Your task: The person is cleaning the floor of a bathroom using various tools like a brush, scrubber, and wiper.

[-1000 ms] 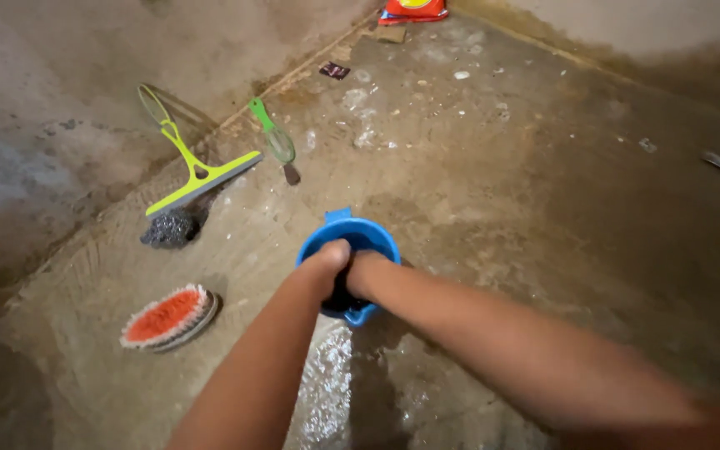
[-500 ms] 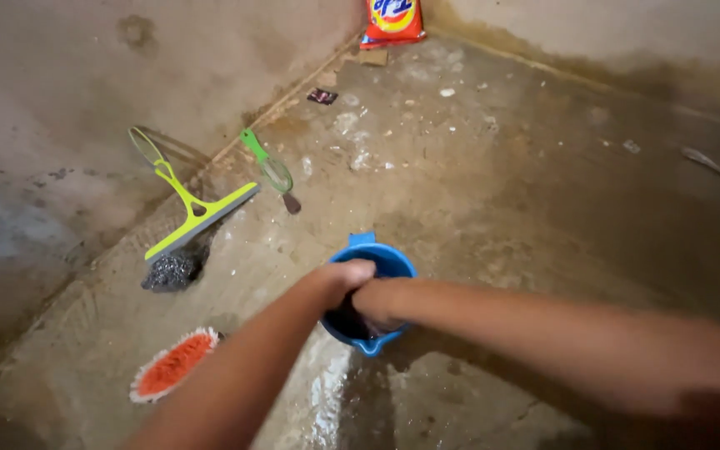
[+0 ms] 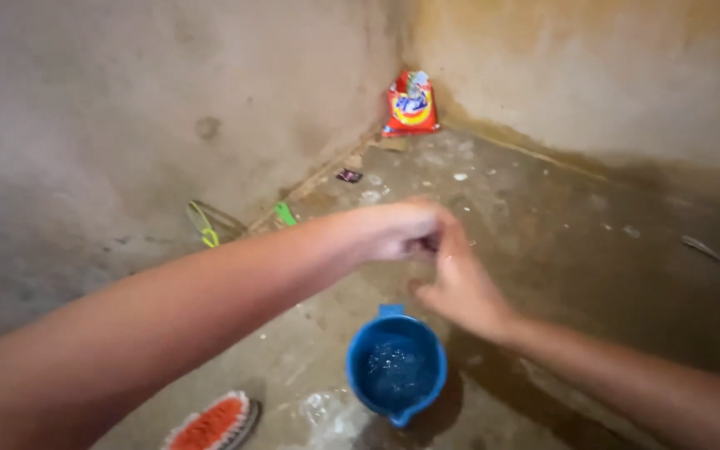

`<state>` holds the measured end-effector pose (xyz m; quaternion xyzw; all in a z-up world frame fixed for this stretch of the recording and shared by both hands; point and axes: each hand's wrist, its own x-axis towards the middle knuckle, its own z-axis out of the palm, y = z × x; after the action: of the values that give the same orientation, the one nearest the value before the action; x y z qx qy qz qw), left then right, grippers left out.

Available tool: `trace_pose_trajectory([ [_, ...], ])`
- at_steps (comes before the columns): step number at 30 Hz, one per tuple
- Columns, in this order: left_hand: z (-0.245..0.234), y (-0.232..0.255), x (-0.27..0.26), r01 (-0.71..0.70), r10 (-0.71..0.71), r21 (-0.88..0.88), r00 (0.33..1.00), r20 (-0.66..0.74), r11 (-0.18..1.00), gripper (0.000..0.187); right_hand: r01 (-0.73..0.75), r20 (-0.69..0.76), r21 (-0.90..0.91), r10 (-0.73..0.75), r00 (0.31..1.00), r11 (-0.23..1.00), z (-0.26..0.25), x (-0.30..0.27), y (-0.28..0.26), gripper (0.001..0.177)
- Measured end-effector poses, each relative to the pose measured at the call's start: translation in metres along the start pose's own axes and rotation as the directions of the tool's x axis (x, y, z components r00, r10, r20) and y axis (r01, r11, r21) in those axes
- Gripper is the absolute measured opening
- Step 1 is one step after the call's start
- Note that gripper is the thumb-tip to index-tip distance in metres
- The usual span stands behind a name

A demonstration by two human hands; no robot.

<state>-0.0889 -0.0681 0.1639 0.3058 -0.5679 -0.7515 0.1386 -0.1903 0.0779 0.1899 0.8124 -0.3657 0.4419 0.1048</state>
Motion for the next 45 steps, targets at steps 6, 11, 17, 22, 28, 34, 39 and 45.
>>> trace_pose_trajectory([
  [6, 0.032, 0.075, -0.057, 0.072, 0.446, 0.969, 0.878, -0.174, 0.237, 0.023, -0.487, 0.347, 0.872, 0.64, 0.686, 0.049, 0.045, 0.027, 0.089, 0.031],
  [11, 0.018, 0.125, -0.153, -0.209, 0.444, 0.978, 0.877, 0.183, 0.01, 0.017, -0.807, 0.477, 0.207, 0.663, 0.577, 0.553, 0.022, 0.105, 0.058, 0.009],
  [17, -0.061, 0.12, -0.181, -0.3, 0.69, 0.847, 0.49, 0.532, -0.44, 0.05, -0.917, 0.621, 0.215, 0.678, 0.394, 0.335, 0.03, 0.192, 0.024, 0.022],
  [22, -0.134, 0.104, -0.162, -0.338, 0.755, 0.921, 0.549, 0.359, -0.192, 0.06, -0.941, 0.634, 0.287, 0.701, 0.327, 0.179, 0.103, 0.224, 0.055, 0.031],
  [28, -0.194, 0.125, -0.16, -0.07, 0.648, 0.986, 0.76, -0.044, 0.148, 0.035, -0.88, 0.558, 0.057, 0.716, 0.419, 0.471, 0.159, 0.259, 0.061, 0.01],
  [34, -0.215, 0.147, -0.149, 0.15, 0.515, 0.925, 0.795, -0.322, 0.348, 0.035, -0.591, 0.603, 0.096, 0.425, 0.675, 0.801, 0.166, 0.279, 0.09, 0.02],
  [39, -0.221, 0.149, -0.131, 0.296, 0.384, 0.897, 0.826, -0.413, 0.329, 0.03, -0.32, 0.616, -0.25, 0.405, 0.675, 0.914, 0.17, 0.301, 0.147, 0.011],
  [45, -0.254, 0.165, -0.052, 0.388, 0.363, 0.887, 0.811, -0.458, 0.252, 0.03, -0.344, 0.778, -0.279, 0.421, 0.466, 0.897, 0.217, 0.291, 0.29, 0.012],
])
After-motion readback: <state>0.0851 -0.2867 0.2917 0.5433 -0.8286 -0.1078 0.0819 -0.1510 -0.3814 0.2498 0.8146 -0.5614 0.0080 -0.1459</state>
